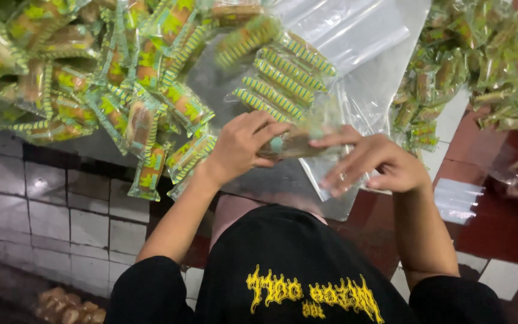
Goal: Packing individually wrapped bread packages into larger plastic bags at a commercial bakery.
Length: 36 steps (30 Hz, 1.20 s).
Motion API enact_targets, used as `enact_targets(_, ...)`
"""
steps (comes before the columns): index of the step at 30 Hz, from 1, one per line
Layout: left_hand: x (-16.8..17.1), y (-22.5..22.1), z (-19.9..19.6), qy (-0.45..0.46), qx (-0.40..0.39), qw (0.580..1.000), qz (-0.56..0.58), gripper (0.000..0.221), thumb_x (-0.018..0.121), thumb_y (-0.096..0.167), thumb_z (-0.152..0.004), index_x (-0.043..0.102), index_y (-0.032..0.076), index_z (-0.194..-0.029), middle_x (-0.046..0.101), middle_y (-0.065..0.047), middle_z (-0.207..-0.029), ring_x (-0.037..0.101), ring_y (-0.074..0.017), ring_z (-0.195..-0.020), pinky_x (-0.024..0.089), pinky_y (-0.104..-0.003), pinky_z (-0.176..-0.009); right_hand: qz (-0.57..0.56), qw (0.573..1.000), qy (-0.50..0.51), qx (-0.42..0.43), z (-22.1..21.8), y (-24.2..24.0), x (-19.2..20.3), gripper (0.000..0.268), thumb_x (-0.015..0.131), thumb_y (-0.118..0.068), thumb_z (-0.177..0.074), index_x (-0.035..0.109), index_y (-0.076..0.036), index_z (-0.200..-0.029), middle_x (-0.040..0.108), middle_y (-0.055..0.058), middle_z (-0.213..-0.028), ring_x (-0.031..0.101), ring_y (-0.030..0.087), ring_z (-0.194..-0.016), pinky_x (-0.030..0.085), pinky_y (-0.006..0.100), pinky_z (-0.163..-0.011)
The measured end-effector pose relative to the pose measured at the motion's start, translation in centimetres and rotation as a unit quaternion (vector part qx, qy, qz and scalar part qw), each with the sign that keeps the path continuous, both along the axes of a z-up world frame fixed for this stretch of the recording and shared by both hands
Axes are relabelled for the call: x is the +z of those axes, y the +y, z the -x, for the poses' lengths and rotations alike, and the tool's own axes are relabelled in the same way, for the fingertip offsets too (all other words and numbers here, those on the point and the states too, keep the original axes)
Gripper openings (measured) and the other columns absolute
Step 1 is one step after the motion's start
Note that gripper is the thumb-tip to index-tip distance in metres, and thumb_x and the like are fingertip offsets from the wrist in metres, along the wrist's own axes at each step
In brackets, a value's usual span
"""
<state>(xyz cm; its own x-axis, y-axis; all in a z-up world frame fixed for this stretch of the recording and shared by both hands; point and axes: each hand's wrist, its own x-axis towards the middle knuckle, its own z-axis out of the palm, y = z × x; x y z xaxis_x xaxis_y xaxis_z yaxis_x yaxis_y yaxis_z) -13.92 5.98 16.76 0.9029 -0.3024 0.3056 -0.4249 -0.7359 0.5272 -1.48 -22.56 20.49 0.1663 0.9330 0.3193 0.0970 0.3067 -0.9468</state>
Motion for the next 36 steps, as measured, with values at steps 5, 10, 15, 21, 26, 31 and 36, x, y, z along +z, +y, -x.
enact_targets(5, 0.1, 0.3, 1.1, 0.023, -0.016, 1.0, 0.005, 0.085, 0.079, 0.057, -0.065, 0.057, 0.02, -0.139, 0.054, 0.0, -0.102, 0.059, -0.0199, -0.091, 0.052, -0.03, -0.087, -0.012, 0.996, 0.021, 0.086, 0.4, 2.8, 1.5, 0.054, 0.048, -0.049, -0.105, 0.083, -0.008, -0.101, 0.082, 0.012, -0.107, 0.057, 0.041, -0.134, 0.033, 0.062, -0.112)
enact_targets(10, -0.5, -0.2, 1.6, 0.048, -0.035, 0.998, 0.027, 0.078, 0.07, 0.06, -0.072, 0.056, 0.02, -0.138, 0.052, 0.0, -0.102, 0.059, -0.0198, -0.092, 0.052, -0.03, -0.088, -0.033, 0.99, 0.051, 0.124, 1.3, 4.4, 3.6, 0.054, 0.048, -0.051, -0.105, 0.085, -0.011, -0.101, 0.082, 0.008, -0.107, 0.055, 0.035, -0.138, 0.031, 0.056, -0.117)
enact_targets(15, -0.8, 0.3, 1.0, 0.071, -0.059, 0.994, -0.051, 0.089, 0.096, 0.037, -0.055, 0.053, 0.024, -0.131, 0.049, 0.001, -0.106, 0.059, -0.0212, -0.098, 0.051, -0.032, -0.086, -0.009, 0.989, 0.092, 0.115, 2.3, 4.6, 2.4, 0.044, 0.051, -0.041, -0.105, 0.08, -0.008, -0.098, 0.082, 0.013, -0.094, 0.077, 0.033, -0.106, 0.024, 0.07, -0.119)
enact_targets(21, -5.2, 0.7, 2.7, 0.045, 0.063, 0.997, 0.022, 0.101, 0.078, 0.081, -0.068, 0.051, 0.008, -0.134, 0.051, -0.016, -0.13, 0.043, -0.0338, -0.13, 0.02, -0.047, -0.116, 0.174, 0.972, 0.088, -0.13, 3.9, 3.8, -1.5, 0.032, 0.055, -0.016, -0.105, 0.078, 0.0, -0.091, 0.081, 0.018, -0.096, 0.071, 0.042, -0.116, 0.05, 0.059, -0.102)
enact_targets(26, -14.7, 12.9, 6.3, 0.247, 0.467, 0.844, -0.089, 0.11, 0.091, 0.047, -0.078, 0.02, 0.011, -0.154, 0.038, -0.025, -0.147, 0.033, -0.0406, -0.143, 0.021, -0.063, -0.115, 0.24, 0.933, 0.079, -0.257, 4.8, 1.4, -2.0, 0.025, 0.054, -0.01, -0.104, 0.078, -0.001, -0.105, 0.076, 0.018, -0.117, 0.061, 0.038, -0.13, 0.043, 0.054, -0.113)
enact_targets(31, -14.3, 12.3, 6.7, 0.215, 0.601, 0.769, 0.04, 0.084, 0.08, 0.015, -0.094, 0.025, 0.018, -0.158, 0.04, -0.015, -0.15, 0.044, -0.0353, -0.142, 0.037, -0.053, -0.116, 0.247, 0.903, 0.169, -0.309, 6.9, 1.5, -3.0, 0.033, 0.048, -0.018, -0.106, 0.077, -0.003, -0.112, 0.068, 0.019, -0.134, 0.052, 0.035, -0.138, 0.037, 0.052, -0.119)
enact_targets(36, -16.3, -0.3, 2.2, 0.143, 0.32, 0.486, 0.801, 0.019, 0.062, 0.013, -0.093, 0.065, 0.022, -0.109, 0.068, 0.002, -0.106, 0.064, -0.0144, -0.099, 0.05, -0.036, -0.094, 0.109, 0.888, 0.326, -0.306, 8.0, 1.7, -6.2, 0.045, 0.046, -0.033, -0.109, 0.076, 0.0, -0.102, 0.075, 0.022, -0.117, 0.055, 0.037, -0.138, 0.034, 0.051, -0.122)
